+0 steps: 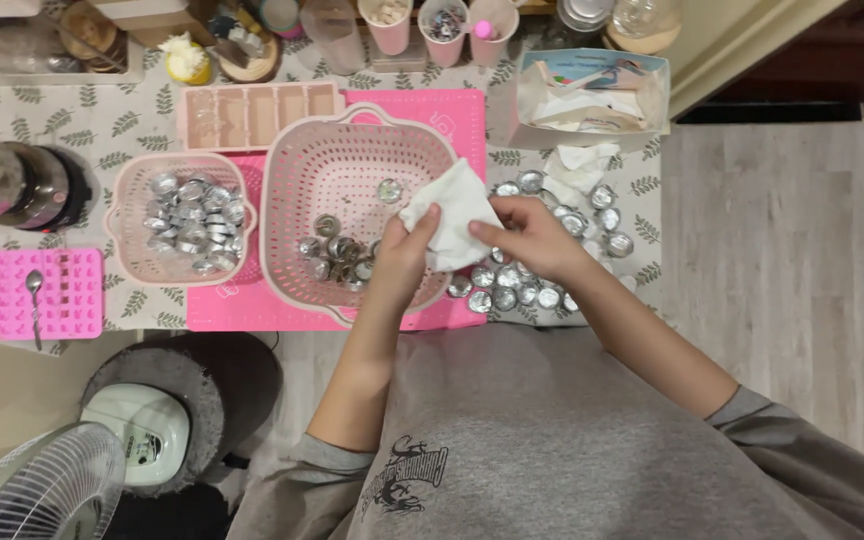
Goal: Clean silver candle holders using a white cloth.
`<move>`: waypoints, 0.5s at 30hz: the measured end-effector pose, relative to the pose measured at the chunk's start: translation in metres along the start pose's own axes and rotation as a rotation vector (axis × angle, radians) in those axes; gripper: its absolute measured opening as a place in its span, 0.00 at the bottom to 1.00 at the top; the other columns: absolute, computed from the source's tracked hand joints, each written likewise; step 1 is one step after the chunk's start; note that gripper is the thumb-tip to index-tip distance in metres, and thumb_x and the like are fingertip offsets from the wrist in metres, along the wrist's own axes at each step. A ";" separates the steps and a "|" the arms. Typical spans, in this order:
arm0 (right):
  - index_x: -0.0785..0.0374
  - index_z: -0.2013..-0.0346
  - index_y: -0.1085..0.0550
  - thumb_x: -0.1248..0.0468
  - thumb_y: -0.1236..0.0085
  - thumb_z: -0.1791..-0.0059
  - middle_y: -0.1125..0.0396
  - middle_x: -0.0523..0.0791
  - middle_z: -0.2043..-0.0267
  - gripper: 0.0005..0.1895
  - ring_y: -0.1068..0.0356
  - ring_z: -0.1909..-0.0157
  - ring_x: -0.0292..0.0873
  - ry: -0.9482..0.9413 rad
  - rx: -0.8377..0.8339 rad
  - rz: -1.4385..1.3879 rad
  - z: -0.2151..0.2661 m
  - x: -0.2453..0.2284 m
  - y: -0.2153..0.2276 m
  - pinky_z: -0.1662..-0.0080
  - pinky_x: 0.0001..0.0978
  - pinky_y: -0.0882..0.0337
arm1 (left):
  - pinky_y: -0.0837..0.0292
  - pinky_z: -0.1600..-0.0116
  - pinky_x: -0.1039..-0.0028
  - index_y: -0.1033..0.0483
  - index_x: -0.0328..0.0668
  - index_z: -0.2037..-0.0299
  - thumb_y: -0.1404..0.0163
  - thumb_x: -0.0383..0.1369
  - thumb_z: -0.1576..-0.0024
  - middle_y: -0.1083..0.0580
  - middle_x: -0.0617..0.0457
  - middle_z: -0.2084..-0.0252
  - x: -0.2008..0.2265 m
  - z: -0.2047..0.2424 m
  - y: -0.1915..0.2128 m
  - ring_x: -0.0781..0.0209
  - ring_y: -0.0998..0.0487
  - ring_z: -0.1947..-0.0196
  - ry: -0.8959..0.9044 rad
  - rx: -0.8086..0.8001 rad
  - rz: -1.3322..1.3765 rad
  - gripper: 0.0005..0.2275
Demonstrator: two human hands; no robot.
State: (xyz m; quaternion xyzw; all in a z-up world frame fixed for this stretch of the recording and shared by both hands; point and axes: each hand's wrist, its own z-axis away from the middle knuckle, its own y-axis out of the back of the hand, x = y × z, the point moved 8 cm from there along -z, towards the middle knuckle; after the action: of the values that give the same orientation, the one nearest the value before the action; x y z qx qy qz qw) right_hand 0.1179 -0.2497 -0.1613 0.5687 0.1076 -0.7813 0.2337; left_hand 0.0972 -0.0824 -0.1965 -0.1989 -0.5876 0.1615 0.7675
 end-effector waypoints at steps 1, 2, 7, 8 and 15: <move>0.66 0.57 0.20 0.57 0.39 0.48 0.29 0.39 0.69 0.14 0.36 0.70 0.29 0.004 -0.010 0.003 -0.002 -0.004 -0.006 0.69 0.23 0.35 | 0.26 0.49 0.70 0.26 0.25 0.44 0.51 0.35 0.34 0.22 0.47 0.52 0.008 0.004 0.001 0.61 0.21 0.55 -0.007 0.008 0.000 0.17; 0.67 0.56 0.21 0.59 0.39 0.48 0.27 0.37 0.66 0.13 0.32 0.65 0.28 0.073 -0.020 -0.064 -0.003 -0.013 -0.011 0.64 0.22 0.31 | 0.27 0.46 0.71 0.26 0.25 0.43 0.51 0.35 0.34 0.22 0.47 0.50 0.015 0.009 0.003 0.62 0.22 0.52 -0.005 0.021 -0.001 0.17; 0.68 0.55 0.22 0.63 0.40 0.49 0.24 0.37 0.61 0.12 0.28 0.60 0.28 0.154 -0.025 -0.178 -0.007 -0.033 -0.027 0.55 0.23 0.27 | 0.33 0.38 0.72 0.30 0.35 0.38 0.51 0.35 0.37 0.24 0.53 0.45 0.094 0.038 -0.014 0.65 0.25 0.44 -0.102 0.063 -0.112 0.19; 0.70 0.56 0.21 0.64 0.38 0.47 0.28 0.39 0.63 0.11 0.33 0.61 0.30 0.154 0.024 -0.109 -0.008 -0.031 -0.026 0.58 0.26 0.31 | 0.34 0.38 0.69 0.34 0.33 0.38 0.49 0.34 0.39 0.28 0.48 0.43 0.143 0.058 -0.024 0.59 0.27 0.43 -0.412 0.200 -0.424 0.21; 0.70 0.47 0.25 0.65 0.41 0.45 0.26 0.41 0.52 0.14 0.29 0.52 0.31 0.260 -0.044 -0.289 -0.009 -0.061 -0.056 0.50 0.26 0.28 | 0.34 0.42 0.60 0.23 0.42 0.48 0.40 0.32 0.43 0.22 0.48 0.50 0.185 0.087 -0.047 0.51 0.21 0.48 -0.763 0.060 -1.154 0.14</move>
State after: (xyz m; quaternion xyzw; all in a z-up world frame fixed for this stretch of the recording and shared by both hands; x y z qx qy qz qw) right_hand 0.1128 -0.1820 -0.1127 0.6382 0.2343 -0.7241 0.1158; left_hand 0.0609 -0.0246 0.0018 0.2373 -0.8238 -0.1977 0.4754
